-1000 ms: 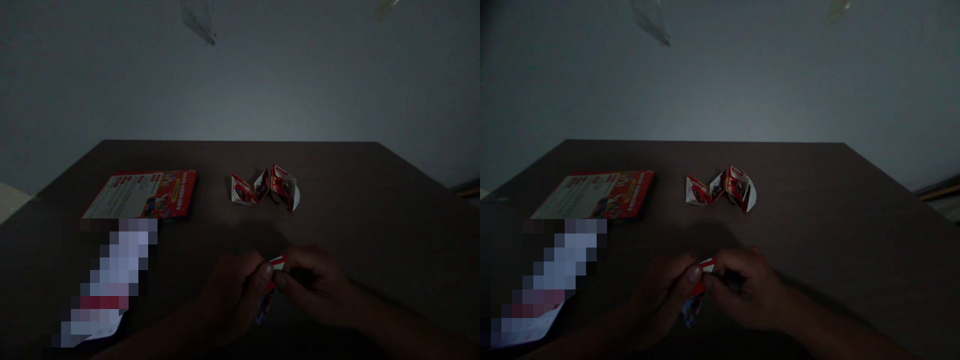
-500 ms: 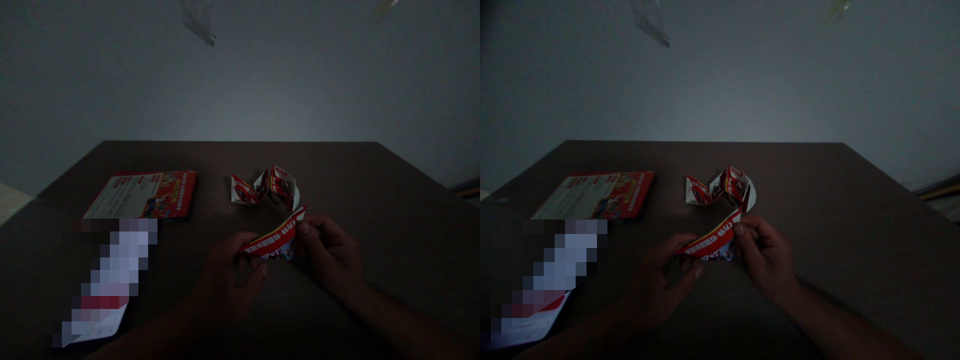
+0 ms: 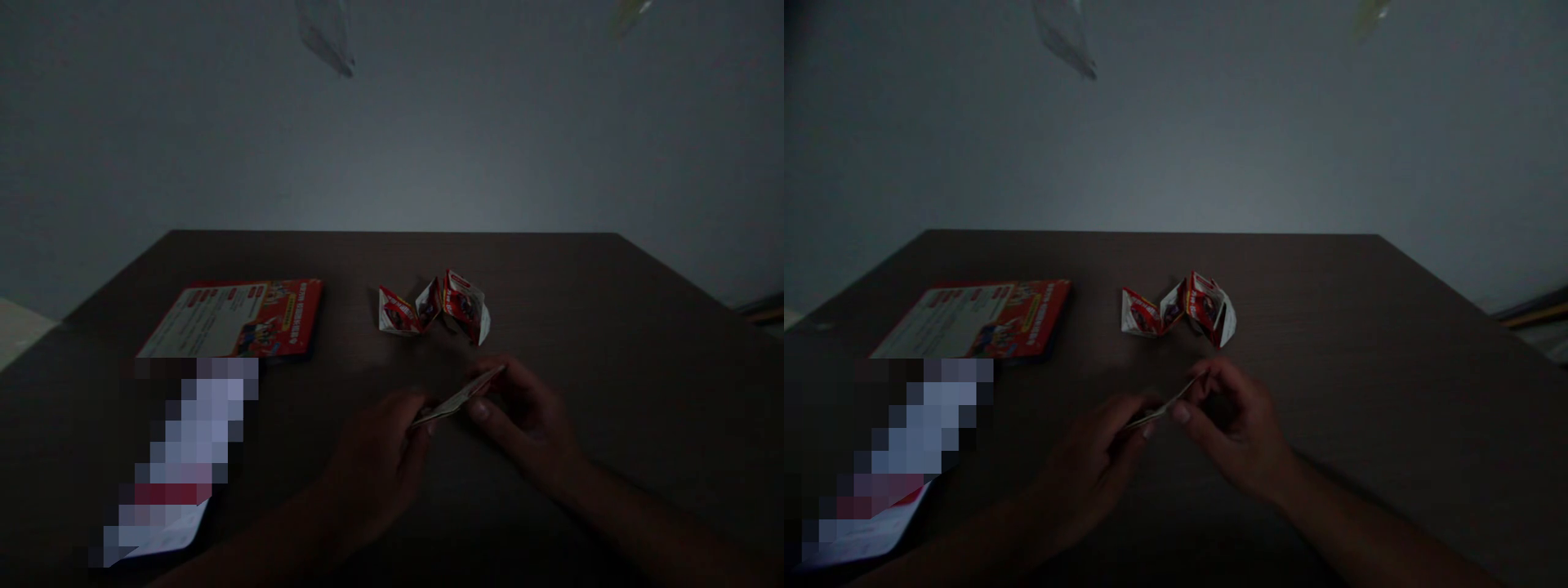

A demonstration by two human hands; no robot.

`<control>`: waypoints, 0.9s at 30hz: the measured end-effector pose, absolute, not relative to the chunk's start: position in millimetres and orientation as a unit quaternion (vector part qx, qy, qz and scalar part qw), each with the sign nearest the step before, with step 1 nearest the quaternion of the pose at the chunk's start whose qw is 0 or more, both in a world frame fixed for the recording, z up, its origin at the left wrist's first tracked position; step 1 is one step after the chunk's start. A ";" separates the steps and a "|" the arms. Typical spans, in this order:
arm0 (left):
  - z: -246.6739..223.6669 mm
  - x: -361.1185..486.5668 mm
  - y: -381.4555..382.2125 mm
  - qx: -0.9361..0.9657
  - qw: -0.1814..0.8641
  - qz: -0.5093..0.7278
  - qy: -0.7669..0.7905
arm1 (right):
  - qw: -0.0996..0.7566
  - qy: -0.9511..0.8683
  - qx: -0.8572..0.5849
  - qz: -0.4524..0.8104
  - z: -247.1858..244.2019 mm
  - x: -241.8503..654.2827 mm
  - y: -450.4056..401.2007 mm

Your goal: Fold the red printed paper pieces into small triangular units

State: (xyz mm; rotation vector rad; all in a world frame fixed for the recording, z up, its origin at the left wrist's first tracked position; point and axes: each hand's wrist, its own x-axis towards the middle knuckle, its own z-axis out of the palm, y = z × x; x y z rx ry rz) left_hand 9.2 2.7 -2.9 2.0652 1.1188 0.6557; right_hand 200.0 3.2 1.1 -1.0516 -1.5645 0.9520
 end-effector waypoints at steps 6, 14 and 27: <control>1.7 7.7 -0.2 0.804 0.336 0.243 0.426 | 0.474 -0.648 -0.420 0.423 -0.8 199.6 2.2; 0.1 6.6 -2.0 0.780 0.366 0.252 0.441 | 0.472 -0.660 -0.397 0.429 -2.3 200.5 -2.1; 2.3 7.0 0.0 0.745 0.438 0.270 0.424 | 0.449 -0.685 -0.399 0.413 -4.9 199.5 -1.7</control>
